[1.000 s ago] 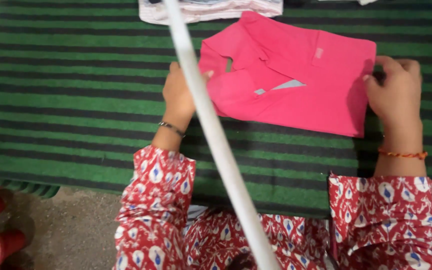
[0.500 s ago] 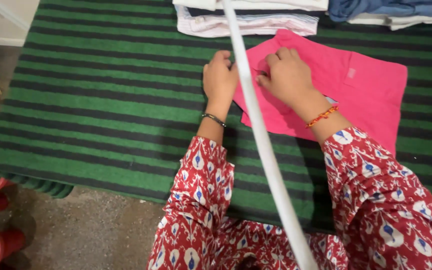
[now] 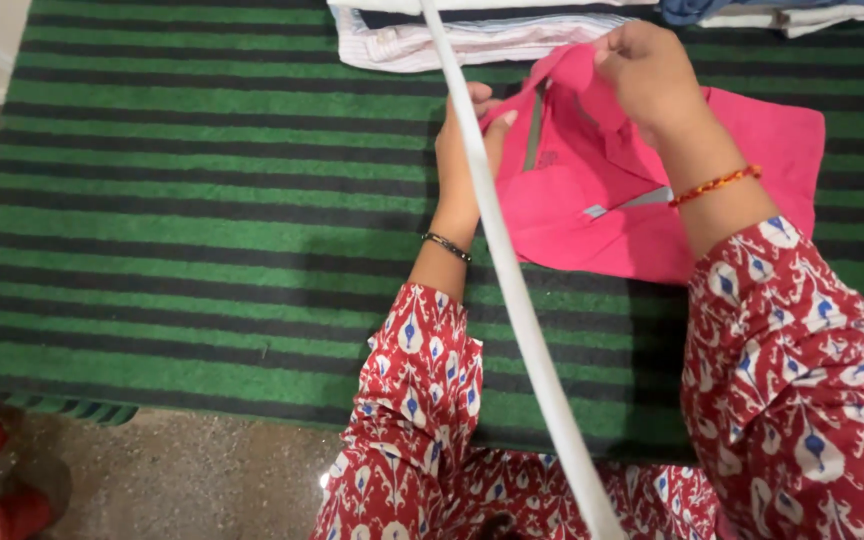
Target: The person folds a pair of blue jeans, then a black polo shirt, a white button-up shirt, and a pink polo shirt on a green striped mat. Each item is folded neatly and stacked on top of the previous one.
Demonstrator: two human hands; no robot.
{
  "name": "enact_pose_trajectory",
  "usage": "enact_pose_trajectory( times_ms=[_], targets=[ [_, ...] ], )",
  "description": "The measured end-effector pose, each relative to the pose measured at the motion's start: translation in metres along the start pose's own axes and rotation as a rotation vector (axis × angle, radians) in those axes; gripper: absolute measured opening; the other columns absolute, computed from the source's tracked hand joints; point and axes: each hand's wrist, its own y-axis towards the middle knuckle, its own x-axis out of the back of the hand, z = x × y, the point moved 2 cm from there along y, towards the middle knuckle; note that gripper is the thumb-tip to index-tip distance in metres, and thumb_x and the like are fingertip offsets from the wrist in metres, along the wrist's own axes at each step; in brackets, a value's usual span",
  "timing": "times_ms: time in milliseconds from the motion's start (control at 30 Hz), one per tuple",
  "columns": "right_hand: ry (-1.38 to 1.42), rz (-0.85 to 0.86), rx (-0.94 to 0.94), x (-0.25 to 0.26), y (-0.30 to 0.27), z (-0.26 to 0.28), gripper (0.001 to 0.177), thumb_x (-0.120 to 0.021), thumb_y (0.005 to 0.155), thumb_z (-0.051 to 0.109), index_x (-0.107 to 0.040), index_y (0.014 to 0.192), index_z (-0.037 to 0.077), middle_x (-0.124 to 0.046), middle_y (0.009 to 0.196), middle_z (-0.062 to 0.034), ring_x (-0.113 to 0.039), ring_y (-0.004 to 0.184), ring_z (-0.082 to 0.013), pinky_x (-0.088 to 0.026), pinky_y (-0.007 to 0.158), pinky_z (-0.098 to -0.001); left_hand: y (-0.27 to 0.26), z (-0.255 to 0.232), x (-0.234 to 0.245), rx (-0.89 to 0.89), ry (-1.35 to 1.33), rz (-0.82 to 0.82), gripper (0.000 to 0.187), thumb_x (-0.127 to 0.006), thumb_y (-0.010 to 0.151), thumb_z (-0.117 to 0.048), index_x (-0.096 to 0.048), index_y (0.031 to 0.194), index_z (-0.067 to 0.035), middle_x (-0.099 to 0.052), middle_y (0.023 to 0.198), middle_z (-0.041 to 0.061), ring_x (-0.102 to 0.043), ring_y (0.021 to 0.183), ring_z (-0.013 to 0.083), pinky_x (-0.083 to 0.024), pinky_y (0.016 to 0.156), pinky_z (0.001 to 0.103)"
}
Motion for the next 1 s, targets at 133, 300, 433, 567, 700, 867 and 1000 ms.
enact_pose_trajectory(
  times_ms=[133, 300, 433, 567, 700, 867, 1000],
  targets=[
    [-0.044, -0.010, -0.079, 0.006, 0.005, 0.009, 0.004, -0.068, 0.099, 0.007, -0.066, 0.102, 0.009, -0.063, 0.086, 0.0040, -0.053, 0.072, -0.0049, -0.040, 0.061, -0.0215, -0.002, 0.012, -0.003, 0.127, 0.026, -0.030, 0.030, -0.075, 0.094, -0.014, -0.059, 0.117, -0.005, -0.067, 0.088, 0.006, -0.064, 0.081, 0.0148, -0.054, 0.075, 0.030],
    [0.174, 0.014, -0.043, 0.007, 0.019, -0.003, 0.003, -0.066, 0.101, 0.001, -0.066, 0.101, 0.004, -0.065, 0.093, 0.0010, -0.059, 0.082, -0.0069, -0.048, 0.072, -0.0227, 0.005, 0.029, -0.001, 0.124, -0.118, 0.061, 0.018, -0.065, 0.105, -0.015, -0.073, 0.115, -0.002, -0.072, 0.097, 0.004, -0.061, 0.088, 0.0105, -0.054, 0.081, 0.030],
    [0.331, -0.006, -0.143, 0.008, 0.022, -0.009, 0.007, -0.062, 0.102, 0.004, -0.068, 0.105, 0.006, -0.068, 0.098, 0.0008, -0.064, 0.086, -0.0080, -0.053, 0.080, -0.0229, 0.008, 0.031, -0.001, 0.267, -0.149, 0.135, 0.028, -0.068, 0.101, -0.020, -0.073, 0.119, 0.000, -0.078, 0.105, 0.007, -0.070, 0.098, 0.0114, -0.056, 0.091, 0.028],
    [0.361, 0.087, -0.123, 0.004, 0.009, 0.004, 0.014, -0.065, 0.108, 0.016, -0.068, 0.112, 0.003, -0.071, 0.107, 0.0007, -0.067, 0.099, -0.0077, -0.055, 0.093, -0.0227, 0.004, 0.019, 0.000, 0.169, 0.036, 0.177, 0.044, -0.084, 0.086, -0.020, -0.070, 0.121, 0.002, -0.076, 0.112, 0.013, -0.070, 0.104, 0.0184, -0.055, 0.092, 0.032],
    [-0.207, 0.241, 0.062, 0.003, -0.008, 0.022, 0.029, -0.082, 0.087, 0.019, -0.070, 0.112, 0.009, -0.065, 0.108, -0.0075, -0.063, 0.098, -0.0185, -0.052, 0.088, -0.0323, 0.003, 0.008, -0.003, 0.104, 0.093, 0.163, 0.045, -0.083, 0.085, -0.020, -0.070, 0.123, 0.000, -0.077, 0.116, 0.014, -0.074, 0.109, 0.0206, -0.057, 0.096, 0.034],
    [-0.930, -0.155, 0.472, -0.020, -0.032, 0.025, 0.025, -0.086, 0.095, 0.030, -0.078, 0.093, 0.006, -0.058, 0.118, -0.0190, -0.052, 0.114, -0.0367, -0.048, 0.097, -0.0453, 0.006, 0.002, 0.003, 0.141, 0.268, 0.141, 0.042, -0.078, 0.089, -0.031, -0.071, 0.120, -0.004, -0.078, 0.112, 0.016, -0.075, 0.105, 0.0287, -0.059, 0.091, 0.035],
    [-1.043, -0.011, 0.393, -0.037, -0.038, 0.033, 0.041, -0.086, 0.090, 0.045, -0.079, 0.105, 0.008, -0.057, 0.132, -0.0208, -0.046, 0.119, -0.0440, -0.045, 0.091, -0.0539, 0.010, 0.002, 0.024, 0.268, 0.528, 0.161, 0.040, -0.076, 0.087, -0.037, -0.074, 0.115, -0.008, -0.077, 0.104, 0.015, -0.074, 0.098, 0.0332, -0.056, 0.083, 0.038]
  ],
)
